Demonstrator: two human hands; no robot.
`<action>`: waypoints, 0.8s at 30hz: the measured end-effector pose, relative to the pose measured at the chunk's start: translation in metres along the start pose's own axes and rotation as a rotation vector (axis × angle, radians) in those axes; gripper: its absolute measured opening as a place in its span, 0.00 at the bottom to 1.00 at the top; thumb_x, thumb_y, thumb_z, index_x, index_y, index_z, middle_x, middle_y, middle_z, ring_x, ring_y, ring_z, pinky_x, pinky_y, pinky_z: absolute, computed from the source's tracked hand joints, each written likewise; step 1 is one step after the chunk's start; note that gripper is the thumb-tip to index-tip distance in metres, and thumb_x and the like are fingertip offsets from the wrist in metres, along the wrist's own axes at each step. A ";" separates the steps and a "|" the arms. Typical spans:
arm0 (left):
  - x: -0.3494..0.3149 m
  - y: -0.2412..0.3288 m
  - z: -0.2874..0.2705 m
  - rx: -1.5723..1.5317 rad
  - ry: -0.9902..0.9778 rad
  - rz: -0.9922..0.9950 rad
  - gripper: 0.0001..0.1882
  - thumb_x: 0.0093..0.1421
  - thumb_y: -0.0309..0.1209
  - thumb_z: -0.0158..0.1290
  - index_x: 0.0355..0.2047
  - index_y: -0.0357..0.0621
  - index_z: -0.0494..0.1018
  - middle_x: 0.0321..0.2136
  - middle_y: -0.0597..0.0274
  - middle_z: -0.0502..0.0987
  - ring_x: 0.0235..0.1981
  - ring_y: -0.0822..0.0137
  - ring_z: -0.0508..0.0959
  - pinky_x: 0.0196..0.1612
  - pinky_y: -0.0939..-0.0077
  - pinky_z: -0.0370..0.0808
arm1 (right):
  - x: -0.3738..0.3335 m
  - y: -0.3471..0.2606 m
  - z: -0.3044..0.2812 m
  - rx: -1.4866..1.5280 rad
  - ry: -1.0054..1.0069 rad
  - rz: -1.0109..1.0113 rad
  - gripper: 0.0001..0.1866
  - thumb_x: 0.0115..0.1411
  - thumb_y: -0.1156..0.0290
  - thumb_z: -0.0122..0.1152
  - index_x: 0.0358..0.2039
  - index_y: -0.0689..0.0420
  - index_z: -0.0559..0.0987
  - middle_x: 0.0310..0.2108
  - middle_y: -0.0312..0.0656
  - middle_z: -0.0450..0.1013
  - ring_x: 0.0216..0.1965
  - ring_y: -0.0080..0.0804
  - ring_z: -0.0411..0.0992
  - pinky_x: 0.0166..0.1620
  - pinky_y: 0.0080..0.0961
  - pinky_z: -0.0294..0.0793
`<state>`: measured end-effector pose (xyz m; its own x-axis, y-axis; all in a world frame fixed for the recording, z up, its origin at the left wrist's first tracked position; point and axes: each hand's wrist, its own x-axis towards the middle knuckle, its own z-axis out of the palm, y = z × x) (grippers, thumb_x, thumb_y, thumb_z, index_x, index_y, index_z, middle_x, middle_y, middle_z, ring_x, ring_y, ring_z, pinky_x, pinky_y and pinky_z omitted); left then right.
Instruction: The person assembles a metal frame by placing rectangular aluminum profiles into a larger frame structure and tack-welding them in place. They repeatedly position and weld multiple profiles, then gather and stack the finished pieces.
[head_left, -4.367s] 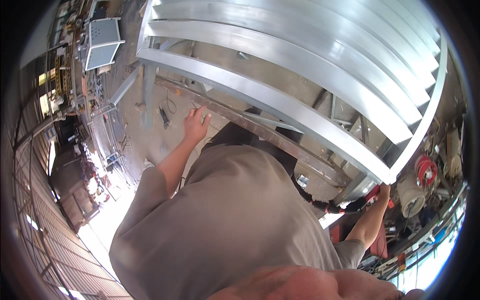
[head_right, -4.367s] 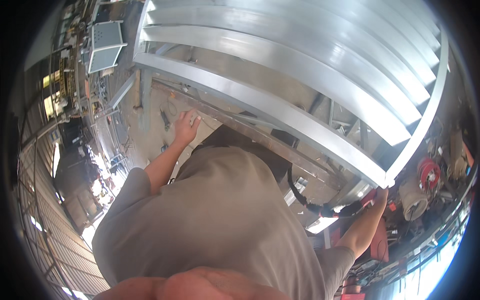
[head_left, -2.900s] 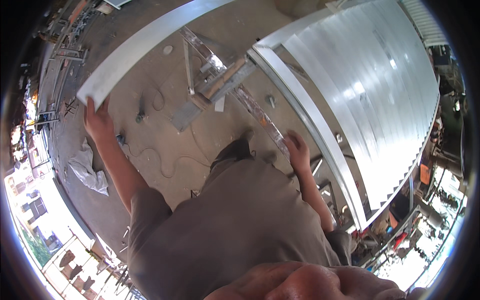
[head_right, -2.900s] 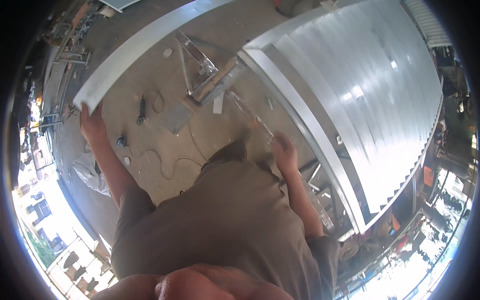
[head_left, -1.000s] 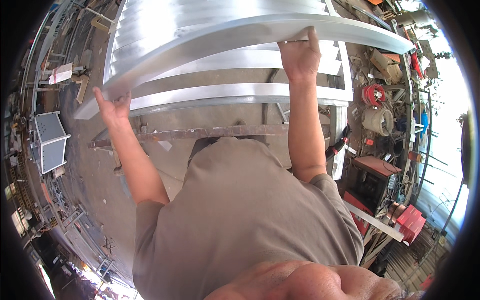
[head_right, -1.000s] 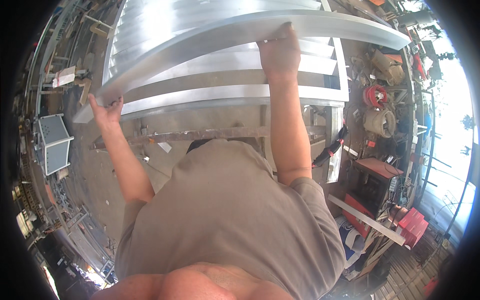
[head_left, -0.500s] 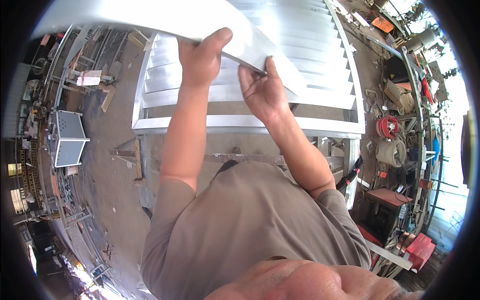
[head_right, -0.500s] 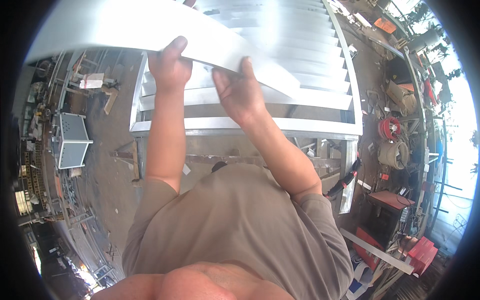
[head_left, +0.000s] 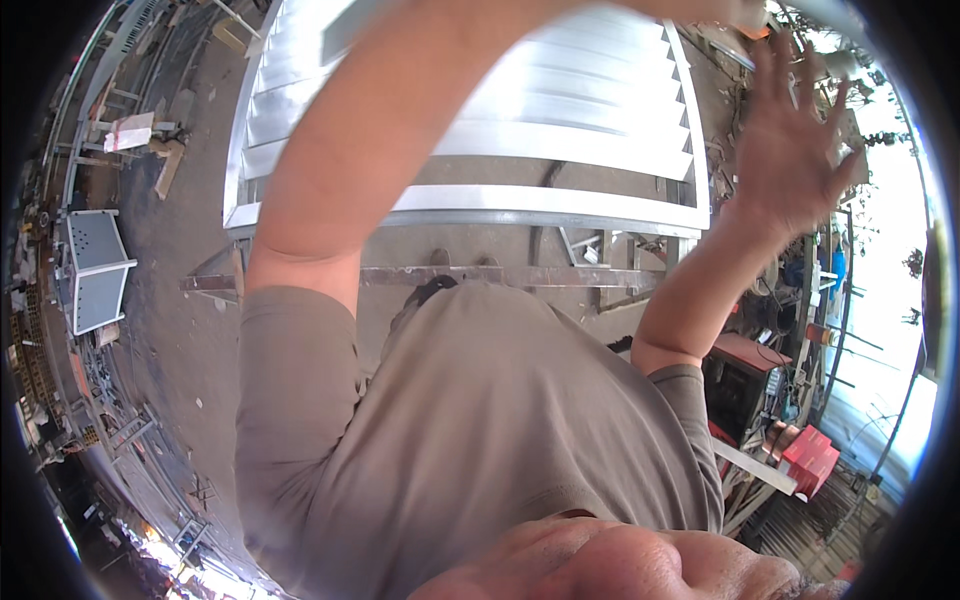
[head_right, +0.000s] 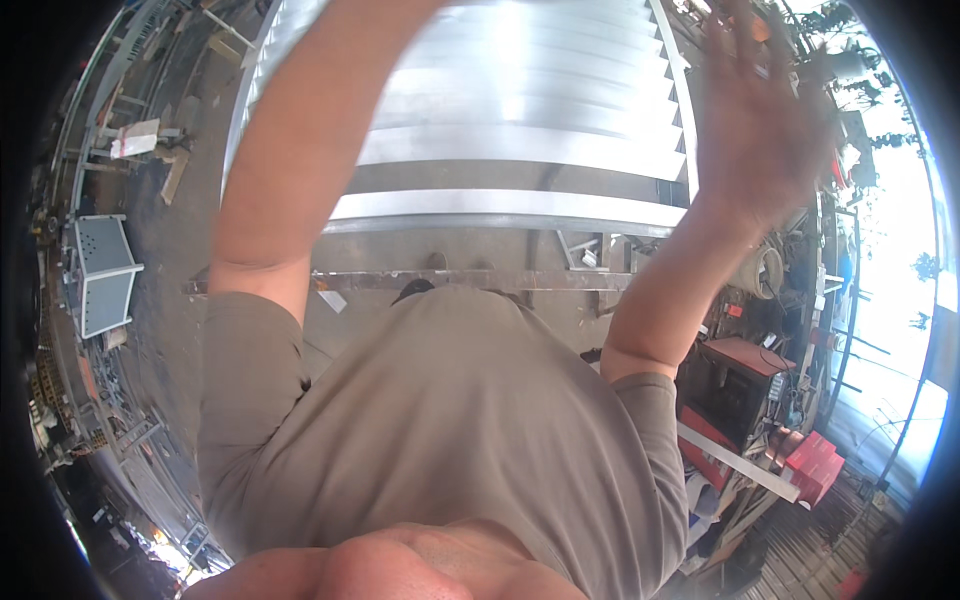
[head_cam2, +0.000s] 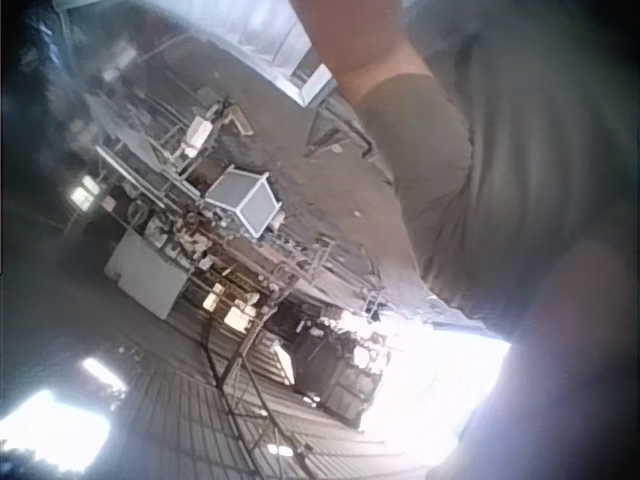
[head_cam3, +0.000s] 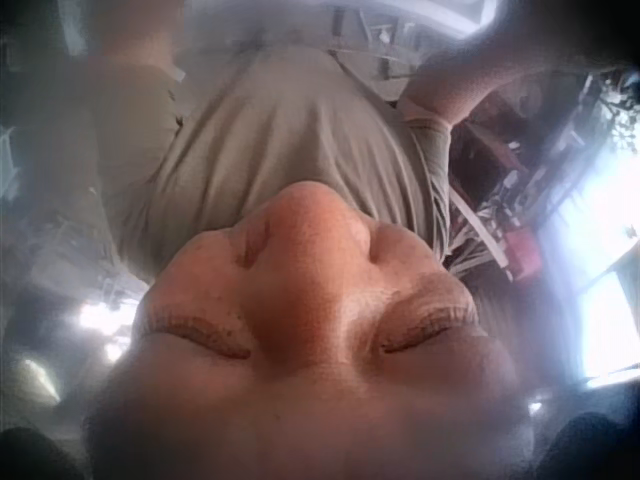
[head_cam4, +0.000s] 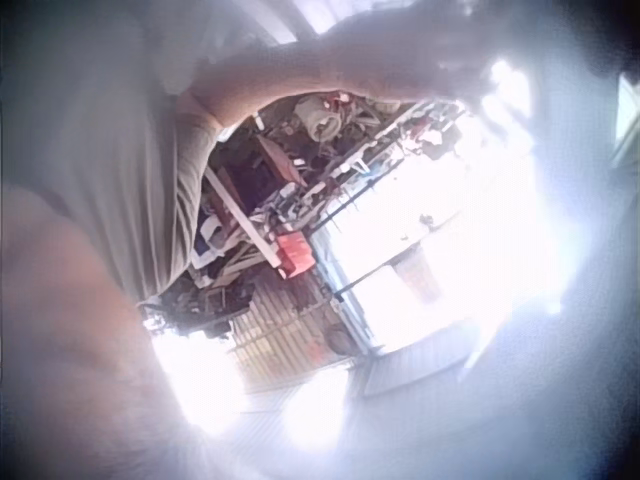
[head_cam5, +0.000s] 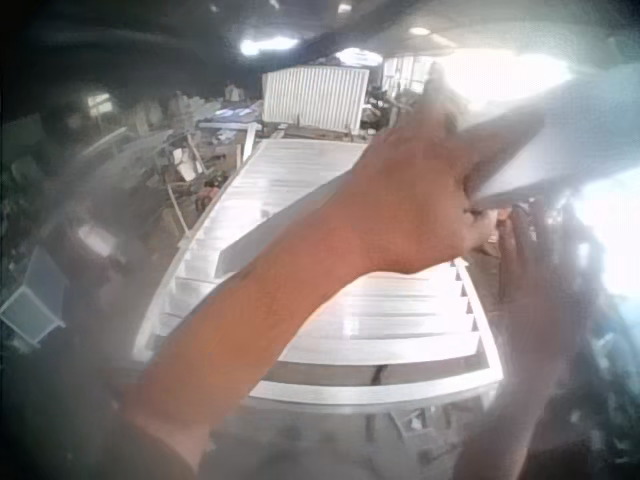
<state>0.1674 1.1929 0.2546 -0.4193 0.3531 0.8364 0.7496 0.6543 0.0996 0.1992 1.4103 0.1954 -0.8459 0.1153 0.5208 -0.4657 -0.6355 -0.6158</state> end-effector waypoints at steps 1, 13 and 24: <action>-0.019 0.004 0.014 0.105 -0.002 0.038 0.41 0.57 0.39 0.64 0.70 0.67 0.61 0.50 0.43 0.74 0.51 0.52 0.77 0.59 0.58 0.75 | -0.005 -0.011 -0.009 0.002 0.070 -0.066 0.49 0.57 0.50 0.71 0.72 0.59 0.60 0.72 0.60 0.54 0.72 0.61 0.53 0.74 0.65 0.48; -0.317 0.025 0.073 0.137 -0.824 -0.299 0.52 0.56 0.45 0.63 0.77 0.69 0.48 0.54 0.55 0.74 0.55 0.56 0.75 0.55 0.62 0.71 | -0.181 0.011 -0.249 0.037 0.957 0.331 0.23 0.74 0.49 0.52 0.54 0.56 0.75 0.55 0.40 0.70 0.59 0.37 0.66 0.68 0.44 0.61; -0.420 -0.040 0.056 0.057 -0.936 -0.478 0.48 0.53 0.38 0.64 0.73 0.74 0.57 0.53 0.59 0.73 0.53 0.58 0.75 0.60 0.60 0.68 | -0.211 0.071 -0.280 0.222 1.128 0.454 0.40 0.68 0.42 0.57 0.65 0.66 0.65 0.66 0.55 0.63 0.67 0.52 0.60 0.72 0.56 0.53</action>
<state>0.2843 1.0559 -0.1306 -0.9116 0.4094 -0.0363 0.3865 0.8839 0.2635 0.2719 1.5545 -0.1240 -0.7218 0.3741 -0.5823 -0.1103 -0.8927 -0.4369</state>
